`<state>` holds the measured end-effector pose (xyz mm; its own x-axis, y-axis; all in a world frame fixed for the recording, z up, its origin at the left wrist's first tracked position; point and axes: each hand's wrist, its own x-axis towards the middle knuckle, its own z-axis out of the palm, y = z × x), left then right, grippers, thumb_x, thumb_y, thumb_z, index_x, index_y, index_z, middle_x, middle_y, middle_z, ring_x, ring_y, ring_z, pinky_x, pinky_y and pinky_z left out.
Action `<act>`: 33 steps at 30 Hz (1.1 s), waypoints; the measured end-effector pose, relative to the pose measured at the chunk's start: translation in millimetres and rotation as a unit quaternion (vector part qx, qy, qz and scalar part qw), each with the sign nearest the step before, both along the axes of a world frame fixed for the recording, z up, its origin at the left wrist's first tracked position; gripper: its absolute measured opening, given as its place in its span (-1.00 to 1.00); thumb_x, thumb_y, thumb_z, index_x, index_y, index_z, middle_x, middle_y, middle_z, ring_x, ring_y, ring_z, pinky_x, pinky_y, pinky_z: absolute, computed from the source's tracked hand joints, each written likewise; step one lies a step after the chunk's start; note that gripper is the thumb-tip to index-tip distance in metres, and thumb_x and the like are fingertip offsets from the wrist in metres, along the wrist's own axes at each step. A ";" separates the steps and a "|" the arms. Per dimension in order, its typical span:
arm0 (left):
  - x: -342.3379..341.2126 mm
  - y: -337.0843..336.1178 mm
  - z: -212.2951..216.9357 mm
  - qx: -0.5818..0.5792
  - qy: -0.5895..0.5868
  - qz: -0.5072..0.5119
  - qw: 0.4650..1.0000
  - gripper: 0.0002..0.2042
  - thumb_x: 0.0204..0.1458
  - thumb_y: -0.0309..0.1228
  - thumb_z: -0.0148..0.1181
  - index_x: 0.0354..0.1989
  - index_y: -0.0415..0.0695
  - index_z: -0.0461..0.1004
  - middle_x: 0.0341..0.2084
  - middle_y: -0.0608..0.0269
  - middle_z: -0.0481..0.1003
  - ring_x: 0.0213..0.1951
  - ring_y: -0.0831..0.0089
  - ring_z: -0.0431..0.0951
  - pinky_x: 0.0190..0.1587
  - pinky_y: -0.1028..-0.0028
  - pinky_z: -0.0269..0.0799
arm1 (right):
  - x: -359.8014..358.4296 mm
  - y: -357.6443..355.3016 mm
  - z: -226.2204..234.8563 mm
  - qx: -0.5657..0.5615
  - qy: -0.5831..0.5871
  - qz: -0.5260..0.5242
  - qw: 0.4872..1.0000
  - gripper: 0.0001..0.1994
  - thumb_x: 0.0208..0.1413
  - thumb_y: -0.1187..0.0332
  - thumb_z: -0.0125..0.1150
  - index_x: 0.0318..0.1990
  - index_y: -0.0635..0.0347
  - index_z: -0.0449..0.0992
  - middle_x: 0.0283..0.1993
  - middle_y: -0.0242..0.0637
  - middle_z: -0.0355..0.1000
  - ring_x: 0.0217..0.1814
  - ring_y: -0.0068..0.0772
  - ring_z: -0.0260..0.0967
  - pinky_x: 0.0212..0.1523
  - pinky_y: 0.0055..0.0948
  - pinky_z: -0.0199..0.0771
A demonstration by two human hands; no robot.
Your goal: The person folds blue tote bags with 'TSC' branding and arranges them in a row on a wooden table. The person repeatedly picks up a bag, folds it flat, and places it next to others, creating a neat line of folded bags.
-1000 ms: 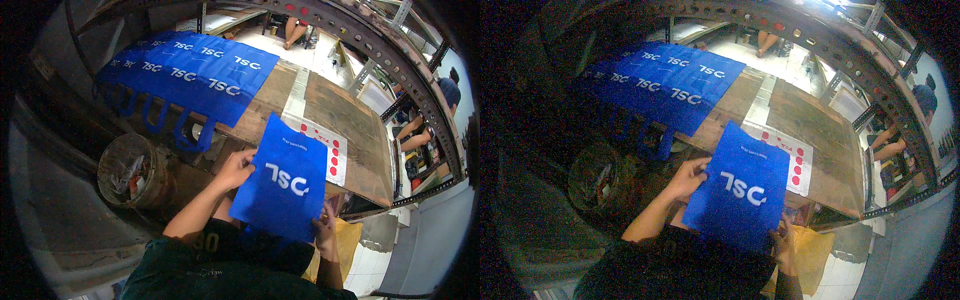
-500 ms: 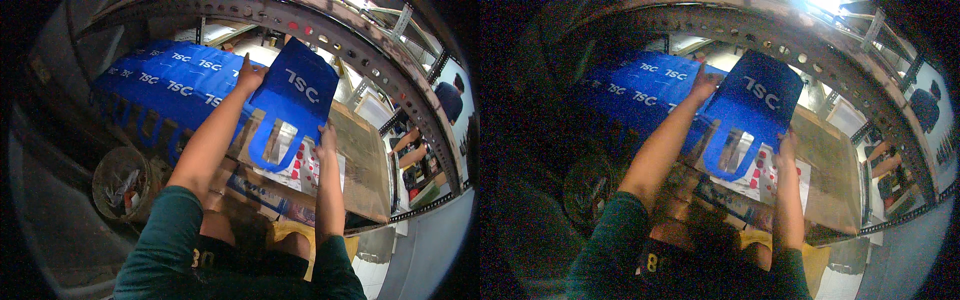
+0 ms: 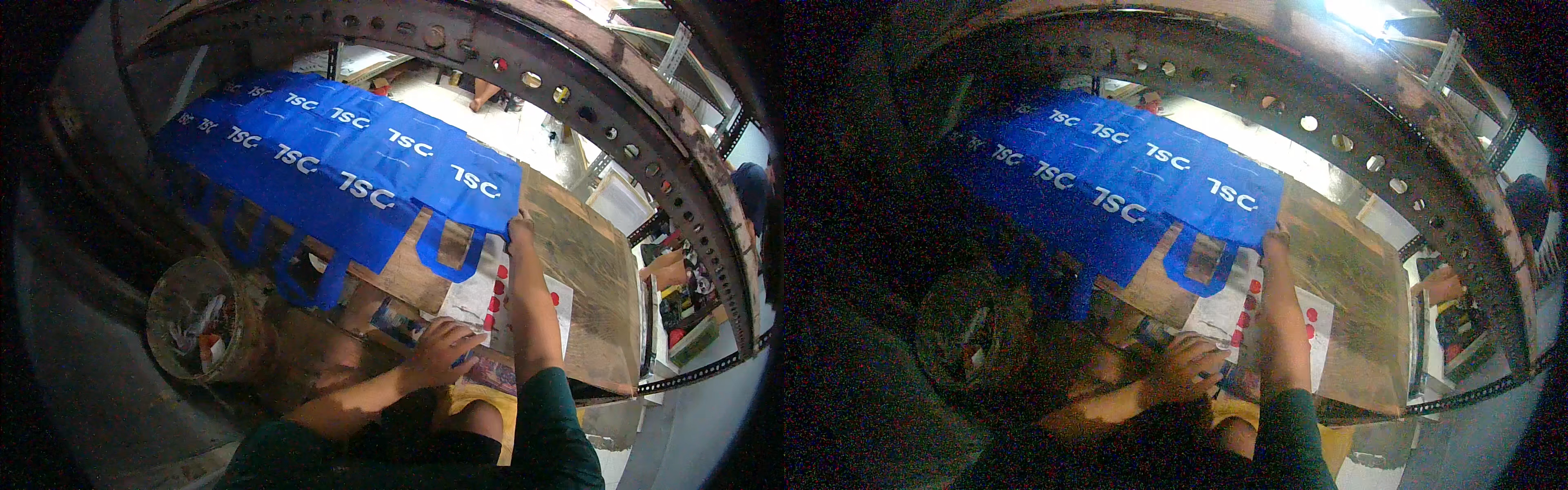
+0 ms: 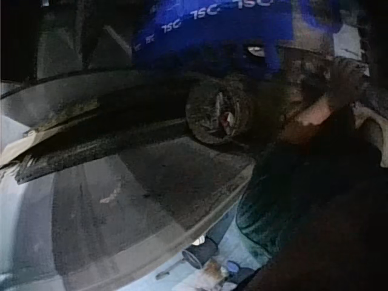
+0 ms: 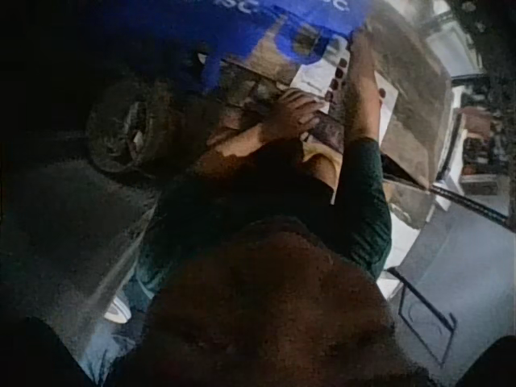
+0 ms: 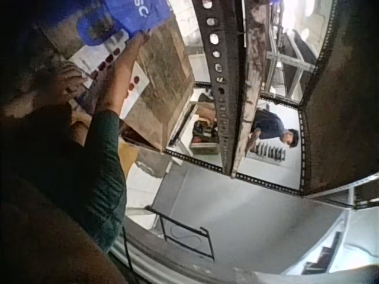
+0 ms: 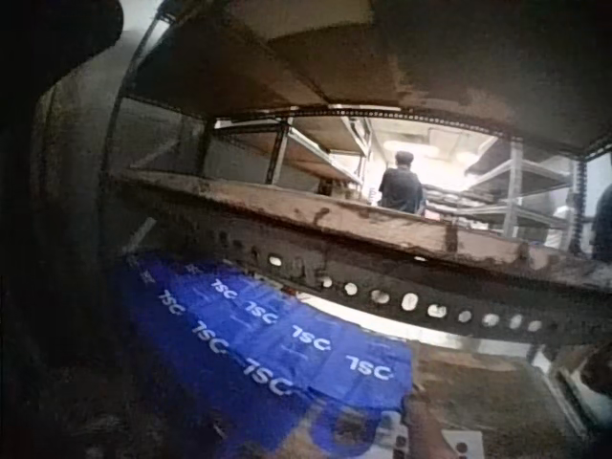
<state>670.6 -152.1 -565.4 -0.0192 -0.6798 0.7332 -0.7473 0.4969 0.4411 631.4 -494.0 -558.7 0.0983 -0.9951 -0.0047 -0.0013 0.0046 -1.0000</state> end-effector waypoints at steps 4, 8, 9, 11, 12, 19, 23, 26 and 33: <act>1.4 -9.7 -4.4 0.024 -0.002 -0.010 1.000 -0.59 -0.14 -0.23 0.22 -0.06 -0.05 0.45 -0.24 0.22 0.43 -0.15 0.26 0.41 -0.04 0.23 0.27 | 1.3 -11.5 -4.6 -0.043 0.019 0.011 0.999 -0.59 0.06 0.46 -0.17 0.11 0.22 0.31 -0.17 -0.13 0.46 -0.30 -0.32 0.45 -0.29 -0.36 0.47; 3.2 -13.4 -3.6 0.034 -0.028 -0.015 0.999 -0.55 -0.08 -0.07 0.14 -0.07 -0.09 0.46 -0.27 0.24 0.40 -0.17 0.30 0.38 -0.08 0.28 0.19 | 9.9 -27.5 -2.2 -0.085 0.103 -0.019 0.991 -0.61 0.05 0.41 -0.15 0.07 0.22 0.34 -0.17 -0.11 0.46 -0.29 -0.28 0.45 -0.27 -0.33 0.47; 2.5 -13.8 -4.4 0.028 -0.026 -0.011 0.999 -0.54 -0.07 -0.03 0.12 -0.08 -0.09 0.46 -0.27 0.24 0.40 -0.17 0.31 0.37 -0.08 0.29 0.19 | 11.1 -29.8 -1.7 -0.089 0.122 -0.022 0.988 -0.61 0.05 0.40 -0.14 0.06 0.22 0.34 -0.17 -0.11 0.46 -0.28 -0.27 0.45 -0.26 -0.33 0.47; 2.7 -13.7 -5.2 0.031 -0.037 -0.008 0.999 -0.51 -0.05 0.03 0.07 -0.09 -0.09 0.46 -0.27 0.24 0.39 -0.16 0.31 0.37 -0.07 0.28 0.18 | 11.4 -34.4 0.2 -0.097 0.153 -0.031 0.983 -0.61 0.04 0.37 -0.13 0.04 0.22 0.36 -0.18 -0.10 0.46 -0.27 -0.25 0.45 -0.25 -0.31 0.47; 3.0 -13.8 -5.8 0.031 -0.042 -0.005 0.999 -0.49 -0.04 0.06 0.04 -0.09 -0.10 0.46 -0.27 0.25 0.39 -0.16 0.31 0.36 -0.07 0.27 0.18 | 11.9 -36.4 0.7 -0.103 0.168 -0.032 0.980 -0.62 0.04 0.36 -0.12 0.03 0.21 0.36 -0.18 -0.10 0.46 -0.27 -0.24 0.45 -0.25 -0.31 0.46; -7.2 -21.1 -18.3 0.005 -0.047 0.039 0.998 -0.61 -0.07 -0.09 0.05 -0.14 -0.03 0.50 -0.30 0.31 0.41 -0.19 0.32 0.39 -0.09 0.25 0.19 | 11.2 -41.7 -3.6 -0.130 0.271 -0.050 0.952 -0.63 0.01 0.27 -0.08 -0.03 0.21 0.41 -0.19 -0.07 0.47 -0.24 -0.17 0.45 -0.21 -0.26 0.46; -10.0 -24.3 -31.5 0.012 -0.061 0.046 0.997 -0.53 -0.01 0.03 0.02 -0.11 -0.09 0.47 -0.29 0.23 0.39 -0.17 0.30 0.37 -0.06 0.25 0.17 | 15.8 -42.9 -2.6 -0.147 0.340 -0.049 0.927 -0.62 0.00 0.22 -0.06 -0.07 0.20 0.44 -0.19 -0.05 0.47 -0.23 -0.13 0.45 -0.19 -0.24 0.45; -10.9 -26.4 -29.4 0.016 -0.056 0.043 0.997 -0.54 -0.01 0.02 0.02 -0.11 -0.09 0.47 -0.29 0.23 0.39 -0.17 0.29 0.37 -0.07 0.24 0.18 | 11.4 -46.8 -6.5 -0.155 0.398 -0.054 0.903 -0.62 -0.01 0.19 -0.04 -0.09 0.20 0.46 -0.20 -0.04 0.48 -0.22 -0.10 0.45 -0.18 -0.22 0.45; -6.5 -16.5 -23.1 0.014 -0.079 0.046 0.996 -0.54 -0.04 -0.01 0.05 -0.08 -0.09 0.46 -0.29 0.23 0.39 -0.17 0.30 0.37 -0.07 0.24 0.18 | 4.5 -41.0 -10.7 -0.176 0.501 -0.051 0.846 -0.60 -0.04 0.10 0.00 -0.16 0.20 0.50 -0.21 -0.02 0.48 -0.19 -0.03 0.45 -0.14 -0.18 0.44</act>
